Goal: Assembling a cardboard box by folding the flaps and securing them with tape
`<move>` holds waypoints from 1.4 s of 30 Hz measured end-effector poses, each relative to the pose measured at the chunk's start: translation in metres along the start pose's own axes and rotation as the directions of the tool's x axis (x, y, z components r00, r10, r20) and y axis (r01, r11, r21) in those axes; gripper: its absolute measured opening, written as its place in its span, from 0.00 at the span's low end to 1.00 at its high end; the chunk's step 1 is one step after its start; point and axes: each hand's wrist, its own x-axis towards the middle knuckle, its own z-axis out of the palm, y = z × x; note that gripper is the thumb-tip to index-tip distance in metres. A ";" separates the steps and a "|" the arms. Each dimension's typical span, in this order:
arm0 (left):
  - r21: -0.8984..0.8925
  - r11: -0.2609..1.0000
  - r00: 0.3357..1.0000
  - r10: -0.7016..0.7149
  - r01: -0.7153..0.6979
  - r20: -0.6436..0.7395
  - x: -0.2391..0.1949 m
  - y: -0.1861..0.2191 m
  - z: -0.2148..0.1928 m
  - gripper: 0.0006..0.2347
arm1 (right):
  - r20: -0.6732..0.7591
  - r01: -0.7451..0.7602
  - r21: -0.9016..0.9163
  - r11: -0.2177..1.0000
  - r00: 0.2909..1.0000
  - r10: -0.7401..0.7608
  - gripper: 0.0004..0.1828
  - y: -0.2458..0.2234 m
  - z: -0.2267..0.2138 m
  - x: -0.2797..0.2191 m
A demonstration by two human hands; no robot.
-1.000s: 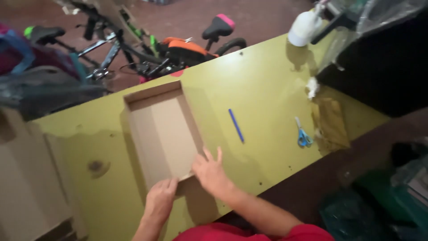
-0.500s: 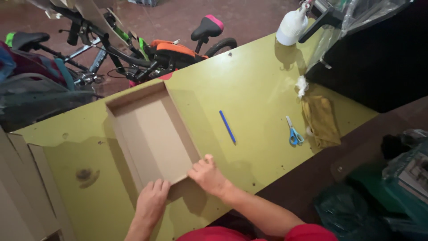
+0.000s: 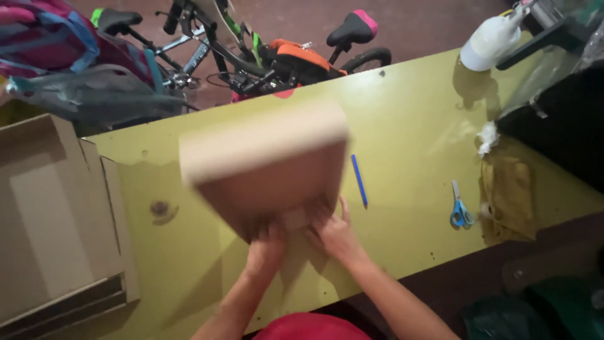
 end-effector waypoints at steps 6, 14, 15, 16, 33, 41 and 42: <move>0.018 0.999 0.999 -0.038 0.037 0.010 0.011 0.019 -0.010 0.17 | 0.162 -0.048 -0.005 0.999 0.986 0.049 0.21 0.003 -0.004 0.011; 0.030 0.992 0.992 -0.119 0.120 -0.036 0.018 0.028 0.008 0.15 | 0.468 -0.041 -0.015 0.999 0.883 0.043 0.33 -0.025 0.041 -0.002; 0.035 0.991 0.992 -0.126 0.127 -0.026 0.017 0.028 0.008 0.15 | 0.421 -0.015 -0.199 0.980 0.902 0.099 0.36 -0.026 0.054 -0.005; 0.041 0.990 0.991 -0.133 0.134 -0.015 0.016 0.028 0.009 0.15 | 0.363 0.003 -0.377 0.926 0.920 0.145 0.40 -0.028 0.066 -0.008; -0.066 0.986 0.953 -0.127 0.151 0.275 0.027 0.016 -0.029 0.15 | 0.448 -0.220 -0.049 0.974 0.867 0.219 0.26 0.042 0.129 -0.067; -0.178 0.967 0.940 -0.120 0.183 0.319 -0.009 0.034 0.044 0.17 | -0.011 -0.417 -0.009 0.909 0.909 0.417 0.14 -0.033 0.114 -0.008; -0.121 0.983 0.955 -0.100 0.138 0.279 0.000 0.029 0.027 0.18 | 0.036 -0.296 -0.101 0.950 0.953 0.301 0.15 -0.019 0.109 -0.010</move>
